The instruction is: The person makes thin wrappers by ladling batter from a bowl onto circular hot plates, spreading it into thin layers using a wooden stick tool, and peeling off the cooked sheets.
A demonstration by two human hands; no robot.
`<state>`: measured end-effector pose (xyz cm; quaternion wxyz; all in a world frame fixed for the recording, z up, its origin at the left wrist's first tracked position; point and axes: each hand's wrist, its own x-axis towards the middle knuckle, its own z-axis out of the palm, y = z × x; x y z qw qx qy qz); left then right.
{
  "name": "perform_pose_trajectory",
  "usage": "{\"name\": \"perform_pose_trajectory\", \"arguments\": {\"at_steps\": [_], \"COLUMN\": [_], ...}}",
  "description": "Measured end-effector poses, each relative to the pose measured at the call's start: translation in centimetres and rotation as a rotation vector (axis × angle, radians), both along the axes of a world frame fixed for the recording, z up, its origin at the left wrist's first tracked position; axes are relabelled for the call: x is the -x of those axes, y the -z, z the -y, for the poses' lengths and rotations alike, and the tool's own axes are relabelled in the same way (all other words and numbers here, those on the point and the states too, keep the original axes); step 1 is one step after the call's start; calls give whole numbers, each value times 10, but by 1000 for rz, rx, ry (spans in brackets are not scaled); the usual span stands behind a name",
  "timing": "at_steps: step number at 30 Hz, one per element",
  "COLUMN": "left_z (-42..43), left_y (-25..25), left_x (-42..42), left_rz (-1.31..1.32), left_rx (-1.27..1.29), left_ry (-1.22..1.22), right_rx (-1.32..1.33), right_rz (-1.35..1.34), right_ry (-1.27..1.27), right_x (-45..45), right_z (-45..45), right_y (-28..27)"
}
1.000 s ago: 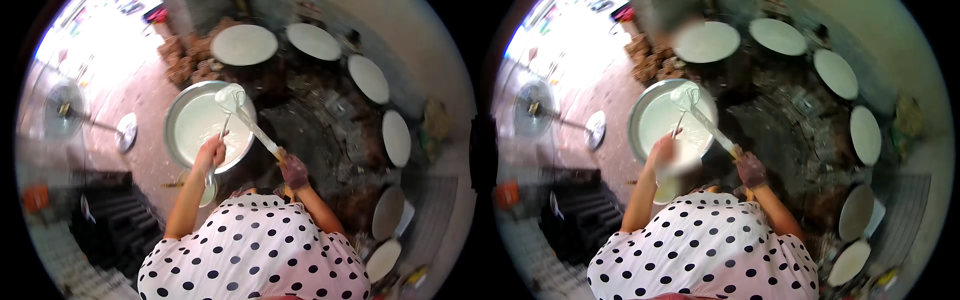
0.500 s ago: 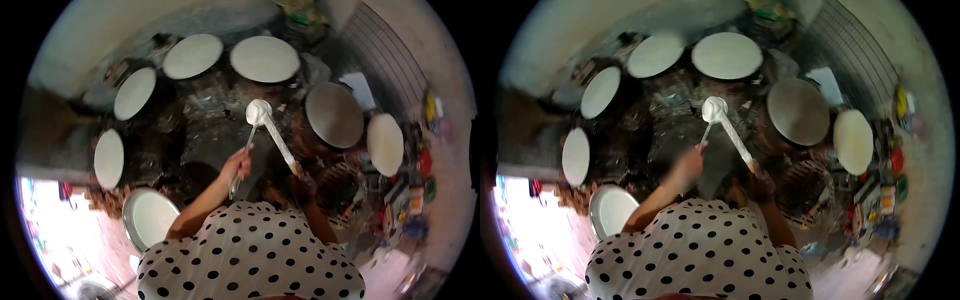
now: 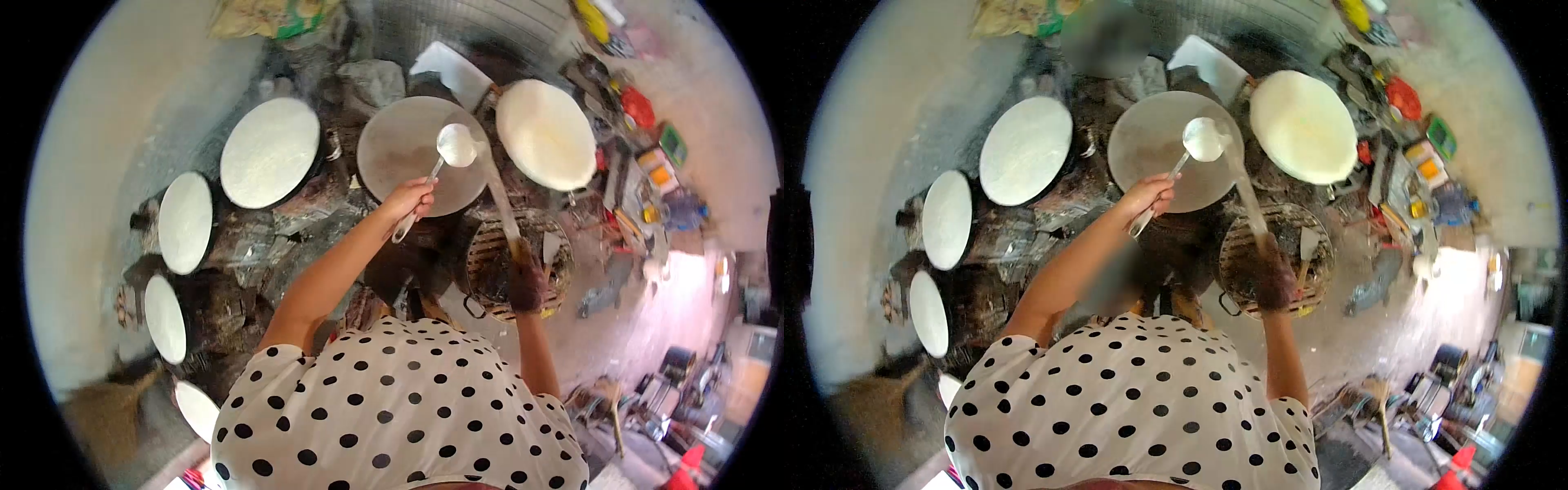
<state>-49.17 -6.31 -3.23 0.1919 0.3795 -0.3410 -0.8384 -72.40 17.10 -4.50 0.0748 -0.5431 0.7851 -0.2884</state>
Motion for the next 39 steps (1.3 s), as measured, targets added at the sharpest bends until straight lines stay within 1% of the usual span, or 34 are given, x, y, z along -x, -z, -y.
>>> {"name": "perform_pose_trajectory", "arguments": {"at_steps": [1,3,4,6,7,8,9,10,11,12,13,14,15,16,17,18,20,21,22,23,24,25,26,27,28,29,30,31,32,34,36,37,38,39], "left_z": [10,26,32,55,64,71,76,82,90,99,112,125,128,132,139,147,152,152,151,156,154,150,146,139,136,133,130,122,115,102,94,92,90,88], "left_y": [9,25,41,59,64,70,74,75,76,77,88,99,67,43,35,29,11,4,0,15,12,7,-1,-11,-13,-15,-17,-24,-32,-43,-33,-26,-22,-20], "left_x": [15,38,45,56,58,59,60,60,57,51,43,34,22,8,-11,-31,-70,-89,-109,-130,-140,-152,-163,-166,-175,-183,-190,-197,-204,-219,-230,-235,-239,-241], "left_rz": [27,77,80,147,147,198,243,238,369,501,514,530,669,808,844,874,901,898,901,882,881,774,663,581,577,464,350,292,284,110,82,42,3,26], "left_rx": [-1,36,26,135,138,228,318,314,496,681,796,913,950,988,1026,1065,1068,1108,1140,1114,1116,858,605,567,574,510,446,440,445,359,320,251,186,165], "left_ry": [38,88,111,133,154,157,159,178,202,223,241,254,274,294,285,275,219,180,144,116,114,93,73,46,52,77,105,96,103,77,56,24,-12,-16], "right_rx": [-10,-567,-579,-533,-425,-431,-144,-134,-113,-117,-44,-8,28,-131,-290,-293,-69,219,218,312,408,88,94,56,20,30,28,26,35,289,257,25,-172,-356], "right_rz": [-2,-99,-89,-85,-26,-18,453,175,-121,-117,-160,-179,-198,129,463,471,727,870,867,829,792,670,670,740,808,805,918,1031,1026,883,842,563,425,277], "right_ry": [34,135,154,226,302,325,392,314,272,283,220,192,165,278,390,406,570,557,562,601,635,686,684,614,547,555,538,518,523,666,705,583,547,494], "right_x": [1,2,-5,-18,-32,-43,-54,-62,-70,-77,-85,-92,-99,-104,-113,-122,-125,-131,-140,-152,-163,-166,-162,-156,-153,-147,-132,-124,-122,-136,-142,-141,-137,-137], "right_z": [13,29,25,29,27,29,31,40,48,65,82,102,121,144,154,149,138,120,119,121,127,147,167,188,199,197,190,184,174,150,154,163,177,194], "right_y": [5,19,20,19,19,30,52,69,85,103,121,121,121,96,83,84,84,151,174,189,195,148,131,121,118,124,138,139,141,139,144,146,147,136]}}
